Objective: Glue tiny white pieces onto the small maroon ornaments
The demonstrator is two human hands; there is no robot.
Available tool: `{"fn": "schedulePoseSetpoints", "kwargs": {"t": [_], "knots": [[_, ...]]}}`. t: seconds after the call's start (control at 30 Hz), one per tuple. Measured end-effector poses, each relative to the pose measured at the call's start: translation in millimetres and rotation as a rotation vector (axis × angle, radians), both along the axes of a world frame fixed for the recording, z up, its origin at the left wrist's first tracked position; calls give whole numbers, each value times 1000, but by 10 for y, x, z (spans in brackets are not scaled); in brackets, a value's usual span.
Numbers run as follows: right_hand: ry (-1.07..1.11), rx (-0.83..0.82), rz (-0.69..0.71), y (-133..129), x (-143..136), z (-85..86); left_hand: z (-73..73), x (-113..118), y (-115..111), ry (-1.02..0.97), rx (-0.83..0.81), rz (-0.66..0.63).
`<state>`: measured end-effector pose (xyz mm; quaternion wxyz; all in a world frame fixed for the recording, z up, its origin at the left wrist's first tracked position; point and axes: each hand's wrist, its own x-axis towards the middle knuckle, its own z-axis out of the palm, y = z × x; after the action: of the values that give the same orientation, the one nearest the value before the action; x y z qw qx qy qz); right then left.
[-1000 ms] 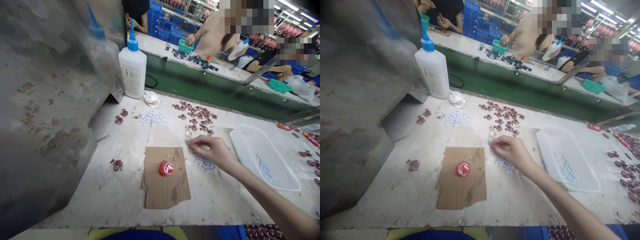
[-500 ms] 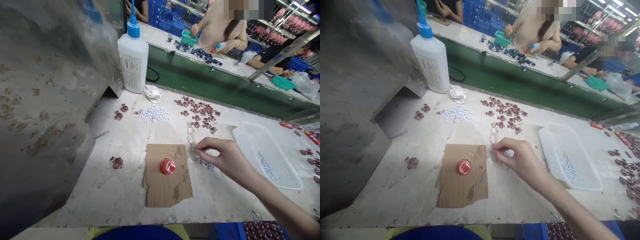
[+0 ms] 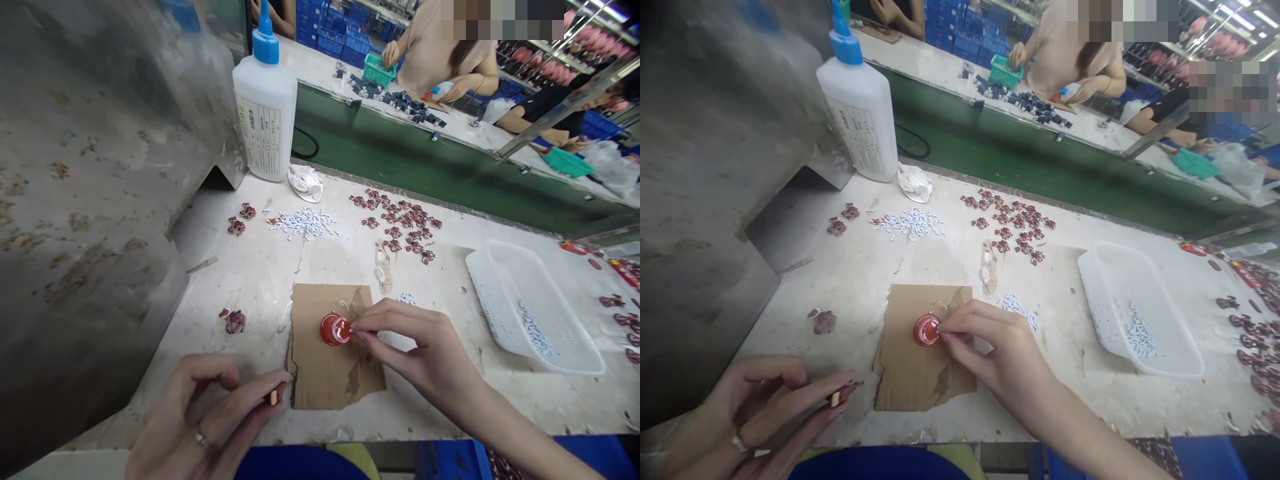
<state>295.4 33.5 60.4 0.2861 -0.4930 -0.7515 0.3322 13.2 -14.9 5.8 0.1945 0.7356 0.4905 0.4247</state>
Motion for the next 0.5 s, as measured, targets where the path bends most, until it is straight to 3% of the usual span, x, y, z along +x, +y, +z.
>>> {"fn": "schedulePoseSetpoints", "kwargs": {"t": [0.23,0.37,0.5], "knots": [[-10,26,9,-31,0,37,139,292,22,-32,-46,-77],[110,73,-61,-112,-88,93,160,380,39,-34,0,-99],[271,25,-66,-219,-232,119,180,416,39,-95,-59,-178]]}}
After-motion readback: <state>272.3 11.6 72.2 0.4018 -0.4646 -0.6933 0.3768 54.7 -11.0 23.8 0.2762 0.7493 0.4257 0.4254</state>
